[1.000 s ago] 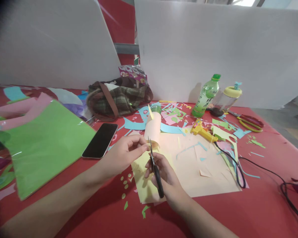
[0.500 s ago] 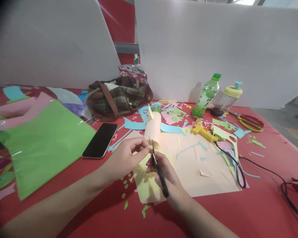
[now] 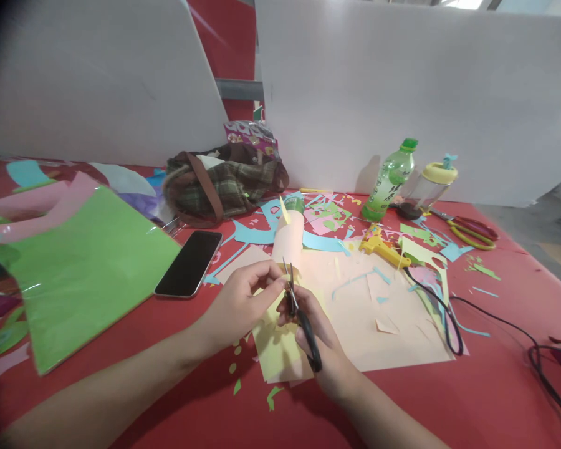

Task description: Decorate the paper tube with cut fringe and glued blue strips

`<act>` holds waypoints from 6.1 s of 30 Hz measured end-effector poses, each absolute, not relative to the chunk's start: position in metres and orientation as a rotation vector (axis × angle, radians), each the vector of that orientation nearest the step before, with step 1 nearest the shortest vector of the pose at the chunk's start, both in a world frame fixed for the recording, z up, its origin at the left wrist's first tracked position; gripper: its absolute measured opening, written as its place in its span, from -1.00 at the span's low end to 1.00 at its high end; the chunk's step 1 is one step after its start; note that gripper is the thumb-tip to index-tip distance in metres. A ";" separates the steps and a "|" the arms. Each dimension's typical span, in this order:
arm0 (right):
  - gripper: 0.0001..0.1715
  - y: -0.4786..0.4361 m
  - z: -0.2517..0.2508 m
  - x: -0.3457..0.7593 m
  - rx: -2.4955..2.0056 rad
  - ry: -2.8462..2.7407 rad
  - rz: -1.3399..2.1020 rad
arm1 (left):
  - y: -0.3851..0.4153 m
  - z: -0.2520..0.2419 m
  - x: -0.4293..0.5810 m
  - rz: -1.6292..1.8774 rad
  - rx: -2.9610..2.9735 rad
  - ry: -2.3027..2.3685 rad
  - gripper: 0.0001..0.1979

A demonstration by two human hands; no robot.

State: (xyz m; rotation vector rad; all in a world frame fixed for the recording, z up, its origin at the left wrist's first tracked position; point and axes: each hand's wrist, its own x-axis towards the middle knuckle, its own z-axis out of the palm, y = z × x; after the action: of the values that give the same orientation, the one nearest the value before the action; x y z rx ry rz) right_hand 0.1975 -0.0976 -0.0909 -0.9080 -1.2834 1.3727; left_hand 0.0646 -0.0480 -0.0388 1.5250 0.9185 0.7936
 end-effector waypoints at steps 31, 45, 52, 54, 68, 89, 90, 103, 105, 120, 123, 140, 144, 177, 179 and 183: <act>-0.51 -0.101 -0.097 0.196 -0.830 -1.200 1.443 | -0.058 -0.050 0.071 0.882 1.523 0.991 -0.80; -0.55 -0.101 -0.091 0.194 -0.843 -1.186 1.461 | -0.057 -0.046 0.070 0.908 1.591 1.016 -0.81; -0.52 -0.099 -0.093 0.194 -0.832 -1.163 1.474 | -0.054 -0.042 0.067 0.931 1.729 1.064 -0.83; -0.53 -0.099 -0.094 0.194 -0.826 -1.158 1.476 | -0.052 -0.040 0.066 0.924 1.783 1.078 -0.83; -0.57 -0.100 -0.092 0.193 -0.867 -1.145 1.509 | -0.040 -0.028 0.053 0.729 1.979 1.094 -0.86; -0.49 -0.094 -0.094 0.191 -0.919 -0.997 1.418 | -0.033 -0.023 0.044 0.533 2.077 0.969 -0.86; -0.49 -0.093 -0.093 0.191 -0.924 -0.975 1.392 | -0.034 -0.024 0.044 0.482 2.077 0.946 -0.86; -0.52 -0.094 -0.096 0.194 -0.975 -0.967 1.432 | -0.039 -0.030 0.049 0.251 2.180 0.808 -0.86; -0.53 -0.094 -0.096 0.195 -0.971 -0.972 1.438 | -0.039 -0.031 0.049 0.252 2.189 0.801 -0.86; -0.57 -0.092 -0.096 0.194 -0.953 -0.940 1.353 | -0.035 -0.026 0.049 0.183 2.132 0.866 -0.87; -0.57 -0.093 -0.096 0.194 -0.949 -0.938 1.350 | -0.035 -0.028 0.049 0.180 2.147 0.847 -0.87; -0.56 -0.096 -0.094 0.193 -0.883 -1.050 1.540 | -0.029 -0.025 0.046 0.680 1.974 1.025 -0.84; -0.54 -0.097 -0.094 0.194 -0.816 -1.112 1.566 | -0.030 -0.026 0.047 0.721 1.937 1.024 -0.84; -0.55 -0.099 -0.090 0.193 -0.818 -1.141 1.533 | -0.040 -0.029 0.056 0.724 1.946 1.058 -0.86; -0.55 -0.099 -0.090 0.193 -0.817 -1.139 1.533 | -0.040 -0.030 0.055 0.719 1.947 1.048 -0.87; -0.56 -0.099 -0.090 0.193 -0.836 -1.147 1.527 | -0.039 -0.031 0.055 0.722 1.962 1.046 -0.87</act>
State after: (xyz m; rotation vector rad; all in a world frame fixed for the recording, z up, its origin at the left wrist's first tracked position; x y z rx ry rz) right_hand 0.1930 -0.0987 -0.0902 -0.8360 -1.1468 1.5273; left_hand 0.0545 -0.0389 -0.0311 1.9623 1.0462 0.7223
